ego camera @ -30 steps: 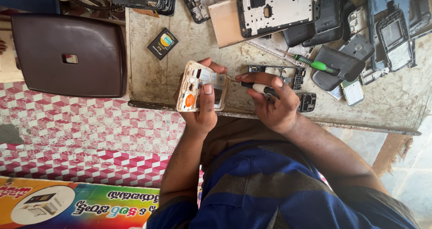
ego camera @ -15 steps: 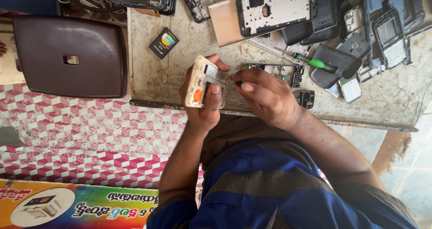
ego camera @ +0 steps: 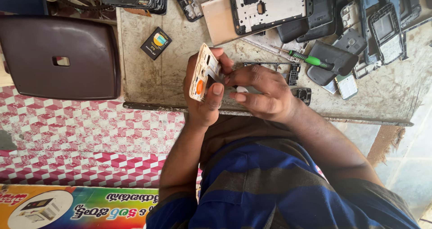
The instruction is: The person uses a screwdriver to pry and adjust components inside a white mobile phone casing. They repeatedly insert the tool into slots and press against internal parts while holding the casing steady.
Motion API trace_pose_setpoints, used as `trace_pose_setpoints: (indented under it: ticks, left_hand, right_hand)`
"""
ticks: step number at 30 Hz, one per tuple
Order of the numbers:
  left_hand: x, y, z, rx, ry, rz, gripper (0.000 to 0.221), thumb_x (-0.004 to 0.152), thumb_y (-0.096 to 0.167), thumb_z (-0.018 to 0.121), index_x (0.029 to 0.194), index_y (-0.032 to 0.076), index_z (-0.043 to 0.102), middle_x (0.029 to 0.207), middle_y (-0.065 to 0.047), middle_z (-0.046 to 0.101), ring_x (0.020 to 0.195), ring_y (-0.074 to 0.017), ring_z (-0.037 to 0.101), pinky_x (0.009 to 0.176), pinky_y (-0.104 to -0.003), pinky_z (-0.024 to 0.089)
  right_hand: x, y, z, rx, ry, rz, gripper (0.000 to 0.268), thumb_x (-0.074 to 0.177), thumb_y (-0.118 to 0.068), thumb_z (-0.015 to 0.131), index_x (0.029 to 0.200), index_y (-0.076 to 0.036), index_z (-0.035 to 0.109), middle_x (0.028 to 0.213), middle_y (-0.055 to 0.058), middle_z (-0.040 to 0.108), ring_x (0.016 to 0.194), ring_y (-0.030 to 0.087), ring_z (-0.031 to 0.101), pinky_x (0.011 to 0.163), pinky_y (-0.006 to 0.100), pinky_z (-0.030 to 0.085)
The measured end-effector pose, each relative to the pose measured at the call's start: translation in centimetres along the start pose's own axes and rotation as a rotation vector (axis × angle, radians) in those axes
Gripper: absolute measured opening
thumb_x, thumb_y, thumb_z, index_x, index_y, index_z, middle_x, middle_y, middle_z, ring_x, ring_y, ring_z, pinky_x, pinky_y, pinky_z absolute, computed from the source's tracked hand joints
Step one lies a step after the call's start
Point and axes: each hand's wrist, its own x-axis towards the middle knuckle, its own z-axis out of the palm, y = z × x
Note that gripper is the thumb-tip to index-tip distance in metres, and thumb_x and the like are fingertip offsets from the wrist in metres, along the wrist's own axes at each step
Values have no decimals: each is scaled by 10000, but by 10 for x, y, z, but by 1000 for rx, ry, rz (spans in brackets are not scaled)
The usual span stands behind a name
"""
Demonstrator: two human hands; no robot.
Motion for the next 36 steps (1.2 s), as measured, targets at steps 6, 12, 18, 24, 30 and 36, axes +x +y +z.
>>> trace_pose_setpoints:
  ticks: [6,12,18,24,30,36]
  left_hand:
    - [-2,-3,0,-6,12,3,641,1039,452,708,1436,3,481,1179,-118,598,1020,-155,552,910,-311,482]
    - [-3,-8,0,15,27,46,586,1069,413,668,1426,-15,488,1175,-136,618,1025,-165,564,940,-325,480]
    - [-3,-5,-1,69,29,59,586,1087,393,638,1481,-9,476,1173,-140,627,1069,-173,594,996,-338,509]
    - [-1,-3,-1,87,32,93,544,1111,397,625,1433,-17,481,1158,-131,627,1042,-166,592,930,-320,492]
    - [-2,0,-3,157,21,104,536,1121,413,610,1427,-12,494,1155,-130,644,1026,-165,612,932,-318,519]
    - [0,2,-1,167,23,108,533,1123,393,610,1433,-22,489,1170,-145,656,1076,-181,641,949,-328,522]
  right_hand:
    - [-6,-1,-2,-51,-31,-18,466,964,67,748,1271,-124,455,1087,184,681,985,356,743,769,441,660]
    - [-19,2,10,-41,100,81,620,1001,76,729,1418,-126,317,1098,206,672,1009,349,755,834,419,698]
    - [-21,1,13,-146,99,175,694,1018,62,708,1509,-124,255,1069,170,696,964,328,771,796,414,681]
    - [-20,1,13,-77,136,129,814,1022,56,668,1604,-269,201,1099,194,681,1003,342,764,843,434,693]
    - [-24,1,17,-141,113,111,832,996,57,713,1590,-239,211,1069,185,686,974,337,771,798,421,688]
    - [-22,0,16,-145,118,135,819,998,94,729,1560,-221,224,1093,191,687,984,341,773,807,423,686]
